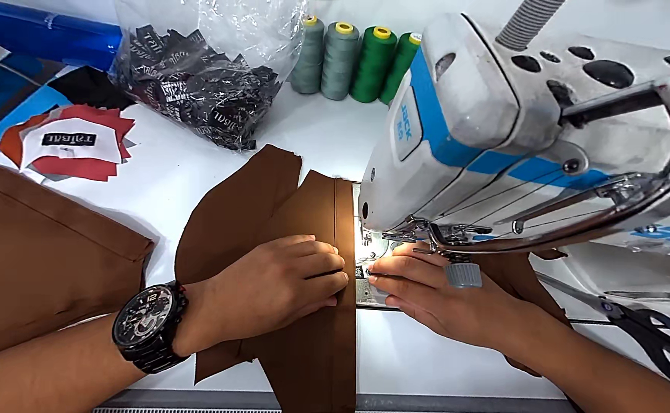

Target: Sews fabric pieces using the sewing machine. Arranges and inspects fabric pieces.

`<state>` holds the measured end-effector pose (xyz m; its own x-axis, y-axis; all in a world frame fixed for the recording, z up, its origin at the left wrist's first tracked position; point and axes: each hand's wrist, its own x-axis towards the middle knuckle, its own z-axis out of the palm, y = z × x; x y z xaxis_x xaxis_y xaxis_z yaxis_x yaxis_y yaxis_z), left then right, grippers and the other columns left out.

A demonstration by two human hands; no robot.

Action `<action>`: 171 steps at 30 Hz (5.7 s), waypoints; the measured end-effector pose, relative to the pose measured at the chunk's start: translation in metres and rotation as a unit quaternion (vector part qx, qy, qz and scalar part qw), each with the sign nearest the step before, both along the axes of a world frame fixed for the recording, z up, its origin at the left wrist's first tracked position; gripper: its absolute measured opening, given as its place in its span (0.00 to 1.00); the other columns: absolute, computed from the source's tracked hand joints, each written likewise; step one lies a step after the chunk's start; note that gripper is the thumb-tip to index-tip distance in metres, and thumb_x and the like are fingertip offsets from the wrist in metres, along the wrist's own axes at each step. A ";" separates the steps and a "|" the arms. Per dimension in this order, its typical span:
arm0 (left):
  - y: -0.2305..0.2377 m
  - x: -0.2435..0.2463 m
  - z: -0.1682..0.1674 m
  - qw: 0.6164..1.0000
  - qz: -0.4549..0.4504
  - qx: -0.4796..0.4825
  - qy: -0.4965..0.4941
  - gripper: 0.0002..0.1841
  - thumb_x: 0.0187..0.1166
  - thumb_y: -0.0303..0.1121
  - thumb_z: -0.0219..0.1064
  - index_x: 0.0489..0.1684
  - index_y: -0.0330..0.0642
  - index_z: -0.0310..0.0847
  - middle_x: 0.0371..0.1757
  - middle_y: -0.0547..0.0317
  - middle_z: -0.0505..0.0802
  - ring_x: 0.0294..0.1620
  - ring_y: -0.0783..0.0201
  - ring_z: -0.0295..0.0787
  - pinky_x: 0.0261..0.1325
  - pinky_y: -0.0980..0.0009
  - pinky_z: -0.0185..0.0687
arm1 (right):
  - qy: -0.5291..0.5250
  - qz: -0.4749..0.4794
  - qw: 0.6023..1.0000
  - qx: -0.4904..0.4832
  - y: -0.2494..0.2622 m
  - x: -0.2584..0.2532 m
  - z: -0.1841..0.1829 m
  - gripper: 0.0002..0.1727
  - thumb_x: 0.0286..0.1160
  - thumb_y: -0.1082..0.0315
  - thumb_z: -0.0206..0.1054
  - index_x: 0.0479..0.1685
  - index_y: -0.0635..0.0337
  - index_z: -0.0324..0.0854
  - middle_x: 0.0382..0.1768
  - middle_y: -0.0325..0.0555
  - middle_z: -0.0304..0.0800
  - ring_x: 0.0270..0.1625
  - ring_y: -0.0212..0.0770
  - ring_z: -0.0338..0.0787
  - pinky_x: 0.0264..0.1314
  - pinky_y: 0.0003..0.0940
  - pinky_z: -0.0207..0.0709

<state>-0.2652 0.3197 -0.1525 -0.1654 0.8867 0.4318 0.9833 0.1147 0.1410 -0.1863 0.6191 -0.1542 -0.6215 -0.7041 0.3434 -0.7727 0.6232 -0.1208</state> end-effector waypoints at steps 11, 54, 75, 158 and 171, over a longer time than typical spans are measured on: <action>0.001 0.002 0.000 1.000 0.010 0.000 -0.004 0.16 0.89 0.43 0.58 0.56 0.49 0.93 0.59 0.60 0.95 0.71 0.62 0.87 0.77 0.64 0.79 | 0.004 -0.015 1.000 0.004 -0.004 0.002 -0.002 0.18 0.91 0.53 0.54 0.63 0.45 0.87 0.64 0.36 0.90 0.68 0.38 0.85 0.68 0.36 0.78; 0.000 0.003 -0.001 1.000 0.012 -0.012 -0.011 0.17 0.89 0.43 0.58 0.58 0.51 0.94 0.66 0.65 0.93 0.76 0.62 0.83 0.81 0.62 0.76 | 0.027 0.001 0.999 0.021 -0.012 -0.001 0.000 0.18 0.91 0.56 0.56 0.61 0.51 0.89 0.62 0.39 0.91 0.69 0.41 0.85 0.73 0.36 0.77; 0.002 0.001 0.002 1.000 0.005 -0.025 0.000 0.18 0.90 0.43 0.57 0.64 0.50 0.90 0.70 0.56 0.89 0.76 0.57 0.81 0.80 0.60 0.75 | 0.026 -0.006 0.999 0.025 -0.013 -0.001 -0.001 0.18 0.91 0.55 0.55 0.62 0.49 0.88 0.63 0.38 0.91 0.69 0.41 0.86 0.70 0.36 0.77; 0.002 0.005 0.001 0.998 0.016 -0.054 -0.007 0.19 0.91 0.42 0.54 0.61 0.48 0.92 0.70 0.61 0.91 0.78 0.61 0.81 0.84 0.61 0.72 | -0.033 -0.053 0.998 0.002 0.000 -0.006 -0.004 0.19 0.90 0.50 0.54 0.67 0.35 0.88 0.64 0.34 0.89 0.66 0.35 0.88 0.62 0.38 0.83; 0.003 0.005 0.002 0.998 0.013 -0.054 -0.001 0.19 0.91 0.42 0.53 0.61 0.47 0.91 0.70 0.62 0.91 0.78 0.61 0.81 0.83 0.61 0.72 | -0.022 -0.054 0.998 0.023 -0.005 -0.004 -0.003 0.20 0.90 0.50 0.53 0.70 0.35 0.86 0.67 0.36 0.88 0.70 0.38 0.86 0.67 0.41 0.81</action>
